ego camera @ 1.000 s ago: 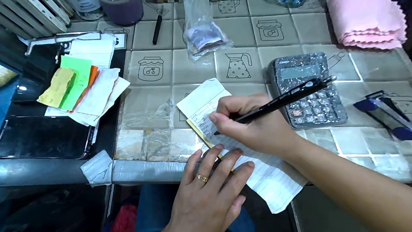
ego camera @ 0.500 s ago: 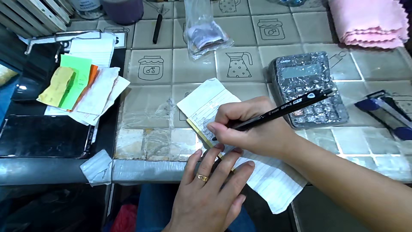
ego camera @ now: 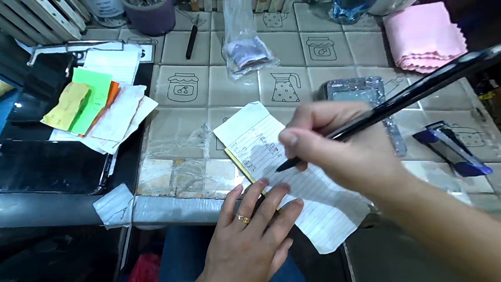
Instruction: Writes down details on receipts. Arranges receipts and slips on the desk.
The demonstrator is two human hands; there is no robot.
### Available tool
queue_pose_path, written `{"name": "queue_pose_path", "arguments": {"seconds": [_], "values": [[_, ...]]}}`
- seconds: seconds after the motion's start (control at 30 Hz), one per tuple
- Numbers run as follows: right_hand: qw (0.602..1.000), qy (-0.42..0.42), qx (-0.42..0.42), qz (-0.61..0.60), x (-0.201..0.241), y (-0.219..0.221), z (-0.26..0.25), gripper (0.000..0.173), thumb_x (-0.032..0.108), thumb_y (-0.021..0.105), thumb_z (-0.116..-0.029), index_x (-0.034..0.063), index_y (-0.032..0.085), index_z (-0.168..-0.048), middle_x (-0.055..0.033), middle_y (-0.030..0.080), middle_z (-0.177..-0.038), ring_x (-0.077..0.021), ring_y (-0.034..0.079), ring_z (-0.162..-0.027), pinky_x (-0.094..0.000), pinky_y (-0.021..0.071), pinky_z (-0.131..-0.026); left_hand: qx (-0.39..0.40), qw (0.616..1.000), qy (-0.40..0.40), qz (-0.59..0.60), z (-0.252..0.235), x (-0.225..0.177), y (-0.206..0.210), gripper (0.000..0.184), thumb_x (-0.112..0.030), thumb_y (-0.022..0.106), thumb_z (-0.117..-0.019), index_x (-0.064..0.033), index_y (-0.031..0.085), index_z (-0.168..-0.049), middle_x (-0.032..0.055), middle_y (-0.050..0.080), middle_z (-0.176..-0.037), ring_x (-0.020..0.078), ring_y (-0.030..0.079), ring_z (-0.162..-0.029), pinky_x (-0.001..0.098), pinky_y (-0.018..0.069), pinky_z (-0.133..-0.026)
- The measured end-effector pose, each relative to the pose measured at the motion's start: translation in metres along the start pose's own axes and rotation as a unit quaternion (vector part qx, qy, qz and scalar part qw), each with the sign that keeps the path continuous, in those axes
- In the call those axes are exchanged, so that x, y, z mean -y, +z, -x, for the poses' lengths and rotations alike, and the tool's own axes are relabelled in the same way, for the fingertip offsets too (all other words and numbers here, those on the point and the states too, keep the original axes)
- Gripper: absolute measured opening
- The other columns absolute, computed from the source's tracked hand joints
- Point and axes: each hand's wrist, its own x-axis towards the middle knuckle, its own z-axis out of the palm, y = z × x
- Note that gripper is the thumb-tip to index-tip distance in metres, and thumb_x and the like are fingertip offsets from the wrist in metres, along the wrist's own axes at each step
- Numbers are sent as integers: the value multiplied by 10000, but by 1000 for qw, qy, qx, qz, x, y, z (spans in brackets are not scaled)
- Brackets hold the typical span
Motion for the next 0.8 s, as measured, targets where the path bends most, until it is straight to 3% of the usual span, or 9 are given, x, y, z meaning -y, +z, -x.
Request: {"name": "queue_pose_path", "arguments": {"seconds": [0.13,0.5,0.8], "values": [[999,9,17,42,-26,13,12,229,145,621,-966,137,598,-739,112,511,-620,70,460,-537,-94,346,-468,-10,1000,2,14,3,1,0,460,-427,623,-979,-279,600,-1415,-16,520,-1527,213,383,-1479,497,284,-1210],[997,-23,45,63,-27,18,14,208,107,653,-946,98,632,-739,86,566,-618,67,514,-540,-91,400,-459,-13,1000,-3,23,4,1,-2,449,-412,644,-969,-275,618,-1396,-31,530,-1513,203,391,-1466,475,285,-1207],[997,-13,25,66,-28,16,13,219,135,630,-959,111,628,-741,98,542,-625,70,480,-546,-96,352,-463,-12,1000,-3,25,4,2,-2,437,-406,640,-971,-278,625,-1388,-26,533,-1514,208,390,-1470,474,278,-1214]]}}
